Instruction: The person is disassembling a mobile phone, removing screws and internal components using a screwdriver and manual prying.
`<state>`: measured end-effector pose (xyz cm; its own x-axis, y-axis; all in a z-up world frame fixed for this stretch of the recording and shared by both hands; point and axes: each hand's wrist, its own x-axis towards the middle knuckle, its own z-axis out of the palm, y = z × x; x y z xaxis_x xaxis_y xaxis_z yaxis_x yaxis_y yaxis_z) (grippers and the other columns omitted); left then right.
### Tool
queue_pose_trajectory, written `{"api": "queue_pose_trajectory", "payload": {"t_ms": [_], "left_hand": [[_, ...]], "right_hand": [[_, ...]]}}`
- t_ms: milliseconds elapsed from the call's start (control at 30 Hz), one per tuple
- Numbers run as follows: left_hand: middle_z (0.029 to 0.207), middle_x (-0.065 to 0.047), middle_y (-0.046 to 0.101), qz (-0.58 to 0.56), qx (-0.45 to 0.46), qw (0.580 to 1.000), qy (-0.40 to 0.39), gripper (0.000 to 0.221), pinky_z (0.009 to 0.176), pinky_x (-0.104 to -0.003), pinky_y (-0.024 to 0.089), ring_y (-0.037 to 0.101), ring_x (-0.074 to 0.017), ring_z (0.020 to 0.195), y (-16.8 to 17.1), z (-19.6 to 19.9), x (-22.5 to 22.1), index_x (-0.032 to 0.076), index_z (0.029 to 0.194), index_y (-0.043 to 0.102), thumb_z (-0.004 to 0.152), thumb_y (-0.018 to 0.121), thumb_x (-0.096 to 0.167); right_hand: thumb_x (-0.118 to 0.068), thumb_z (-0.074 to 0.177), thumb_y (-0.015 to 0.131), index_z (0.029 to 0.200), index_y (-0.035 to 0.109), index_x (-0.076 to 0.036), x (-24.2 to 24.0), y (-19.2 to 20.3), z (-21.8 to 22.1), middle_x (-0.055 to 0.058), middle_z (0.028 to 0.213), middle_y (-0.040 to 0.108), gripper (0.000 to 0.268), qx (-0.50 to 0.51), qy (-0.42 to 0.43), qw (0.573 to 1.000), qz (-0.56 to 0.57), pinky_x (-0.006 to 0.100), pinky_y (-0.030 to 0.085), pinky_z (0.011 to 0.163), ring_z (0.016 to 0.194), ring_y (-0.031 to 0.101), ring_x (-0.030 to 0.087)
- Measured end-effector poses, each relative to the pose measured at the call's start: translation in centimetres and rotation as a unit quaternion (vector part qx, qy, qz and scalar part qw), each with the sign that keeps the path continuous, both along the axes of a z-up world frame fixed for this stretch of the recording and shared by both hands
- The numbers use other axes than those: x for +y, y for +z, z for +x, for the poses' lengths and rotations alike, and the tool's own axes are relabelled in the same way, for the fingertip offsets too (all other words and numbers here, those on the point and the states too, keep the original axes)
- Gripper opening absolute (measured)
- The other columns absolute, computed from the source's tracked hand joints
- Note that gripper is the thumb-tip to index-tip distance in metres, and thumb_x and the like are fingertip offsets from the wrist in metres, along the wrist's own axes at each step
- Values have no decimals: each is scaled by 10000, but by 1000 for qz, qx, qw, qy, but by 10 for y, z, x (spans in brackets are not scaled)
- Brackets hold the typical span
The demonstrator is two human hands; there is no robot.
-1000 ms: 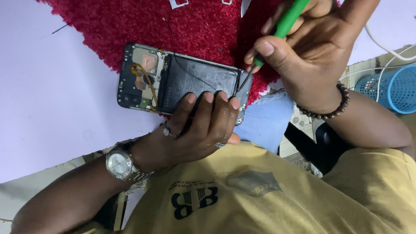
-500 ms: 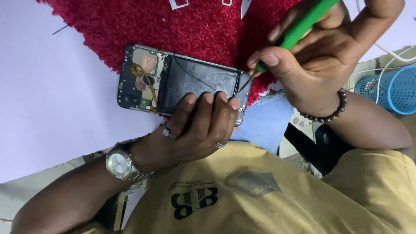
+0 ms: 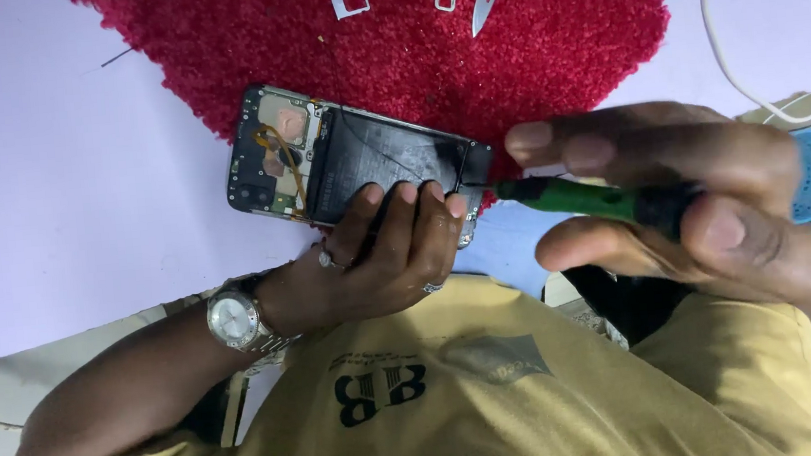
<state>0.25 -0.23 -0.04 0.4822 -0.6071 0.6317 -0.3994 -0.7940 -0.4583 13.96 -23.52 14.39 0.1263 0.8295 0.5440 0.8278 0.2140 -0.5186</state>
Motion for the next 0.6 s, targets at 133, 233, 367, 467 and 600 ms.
{"api": "queue_pose_trajectory", "payload": {"t_ms": [133,233,367,467,600], "left_hand": [[1314,-125,605,19,-5,1000,1,380,1165,-545,453,554,-350,1222,-9,-3,1,53,1361,678,1225,821,378],[1334,-142,625,32,-3,999,0,335,1151,-553,465,559,-366,1225,-7,-3,1,45,1420,666,1237,719,321],[1401,-147,648,1,10,1000,6,470,1193,-509,441,532,-399,1331,-10,-7,1,43,1475,626,1274,738,452],[1289,-162,661,-54,19,997,-52,458,1086,-445,598,714,-302,1160,-15,-7,4,22,1373,582,1173,875,312],[1128,-139,629,-82,7,995,-64,150,1067,-415,614,717,-308,1143,-6,-4,4,52,1162,555,1103,668,131]], "right_hand": [[-209,916,702,1265,688,12,4,25,-9,167,1373,738,413,230,-143,918,-290,341,656,1038,1304,730,257],[-103,971,883,1206,593,-31,18,5,-13,176,1135,749,380,20,-103,986,-133,350,630,827,991,796,276],[-329,1000,845,880,692,1,23,-3,7,142,921,715,383,-104,-31,989,-100,446,568,657,791,688,330],[-55,1100,562,1394,441,35,15,17,6,353,1440,686,331,46,22,978,-200,511,694,982,1320,795,521],[-107,1011,884,1227,693,35,12,8,6,186,1165,820,321,-44,-38,985,-161,386,674,822,999,848,303]]}}
